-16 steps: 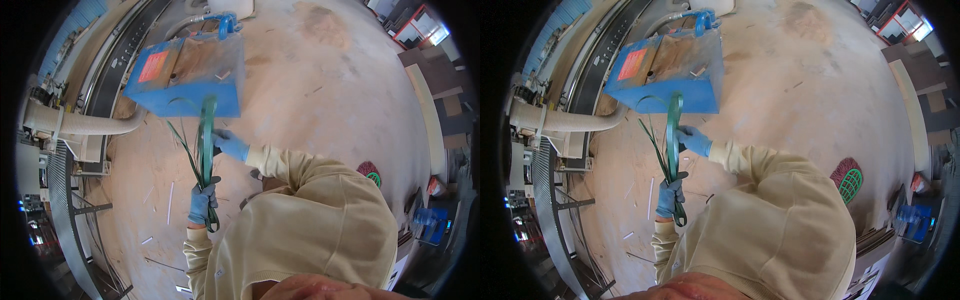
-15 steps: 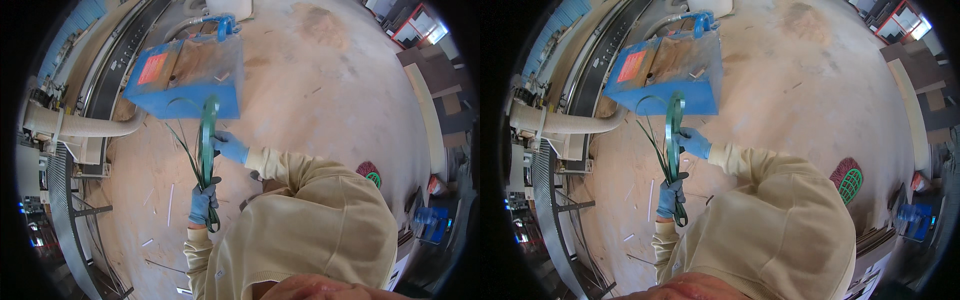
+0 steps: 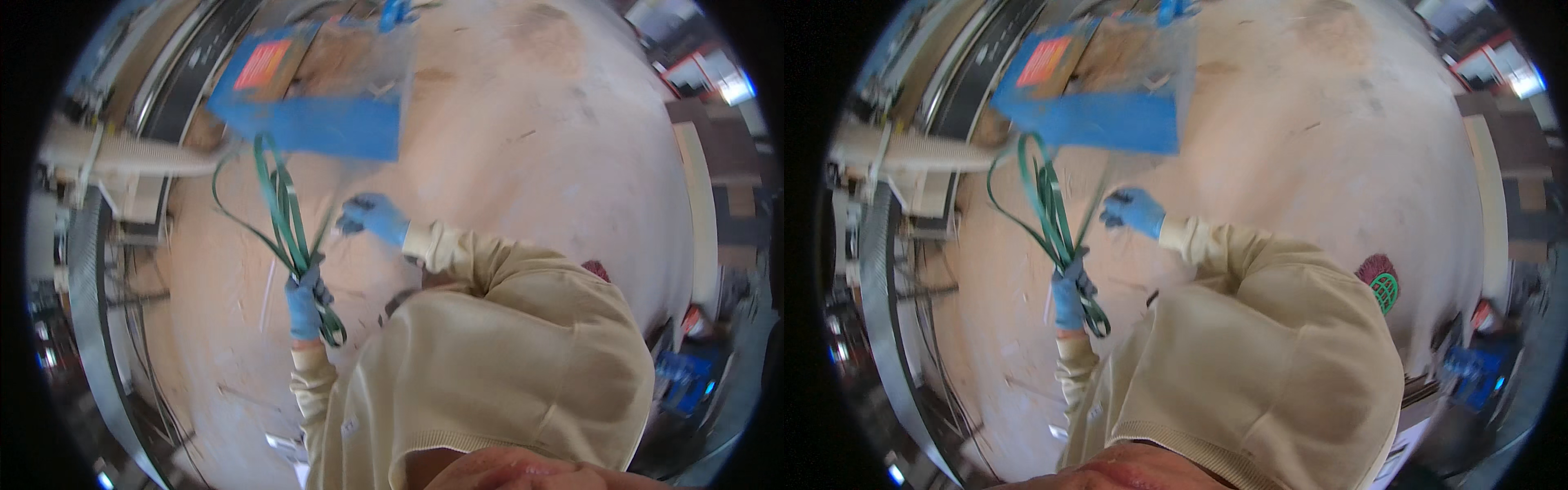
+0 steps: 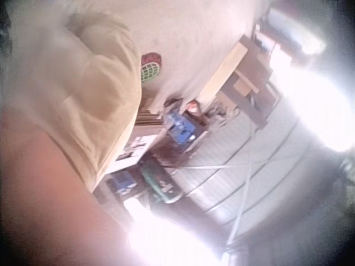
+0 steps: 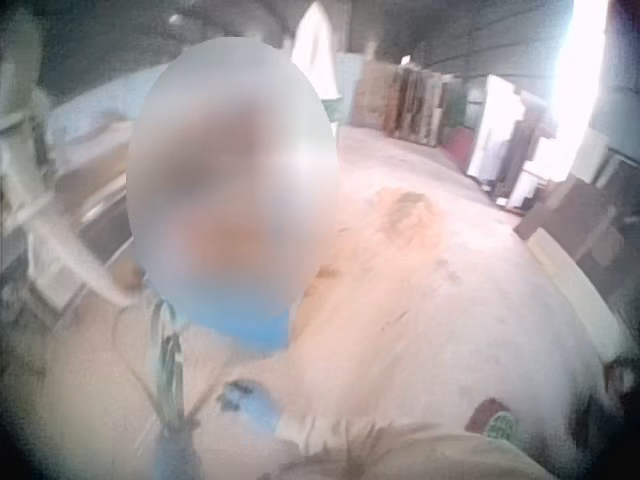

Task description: The person gathers green plastic strips and wood scraps from the floor, places them on a stack of boards, then uses a pink mop to sweep the floor. The person moves around the workshop, sweeping debris toward a central area.

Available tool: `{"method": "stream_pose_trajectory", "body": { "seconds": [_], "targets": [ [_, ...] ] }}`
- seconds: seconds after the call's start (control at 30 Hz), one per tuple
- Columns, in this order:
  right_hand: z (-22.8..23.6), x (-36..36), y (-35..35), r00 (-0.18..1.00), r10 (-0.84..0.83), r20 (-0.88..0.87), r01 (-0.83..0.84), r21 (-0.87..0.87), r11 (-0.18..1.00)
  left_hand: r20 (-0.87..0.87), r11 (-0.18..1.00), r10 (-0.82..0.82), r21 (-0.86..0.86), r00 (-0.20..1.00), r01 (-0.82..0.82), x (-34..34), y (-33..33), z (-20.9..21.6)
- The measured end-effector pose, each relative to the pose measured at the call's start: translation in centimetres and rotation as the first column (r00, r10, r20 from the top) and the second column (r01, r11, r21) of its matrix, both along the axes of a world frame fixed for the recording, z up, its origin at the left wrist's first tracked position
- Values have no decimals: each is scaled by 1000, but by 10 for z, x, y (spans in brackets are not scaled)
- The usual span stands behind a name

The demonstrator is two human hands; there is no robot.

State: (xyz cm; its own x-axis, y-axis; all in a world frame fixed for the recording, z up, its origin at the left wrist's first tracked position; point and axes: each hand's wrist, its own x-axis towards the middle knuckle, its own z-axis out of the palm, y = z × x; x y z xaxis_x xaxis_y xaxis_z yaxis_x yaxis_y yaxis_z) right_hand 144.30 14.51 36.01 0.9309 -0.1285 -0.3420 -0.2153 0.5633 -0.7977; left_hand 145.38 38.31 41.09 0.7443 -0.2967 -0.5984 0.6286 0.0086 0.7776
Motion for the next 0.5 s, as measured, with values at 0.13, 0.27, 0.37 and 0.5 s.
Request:
{"method": "stream_pose_trajectory", "body": {
  "seconds": [0.13,0.27,0.37,0.5],
  "targets": [
    [-45,11,-22,977,207,53,-193,-205,960,81,959,283,-30,956,-282,18,34,-35],
    [-104,14,-44,882,412,-229,-471,-412,780,-20,828,554,117,832,-548,24,94,-73],
    [-150,29,-58,778,474,-411,-625,-438,646,-90,694,714,222,694,-685,0,135,-114],
    [-187,77,-73,630,610,-481,-738,-614,279,-104,528,823,504,559,-684,-39,165,-175]
  ]
}}
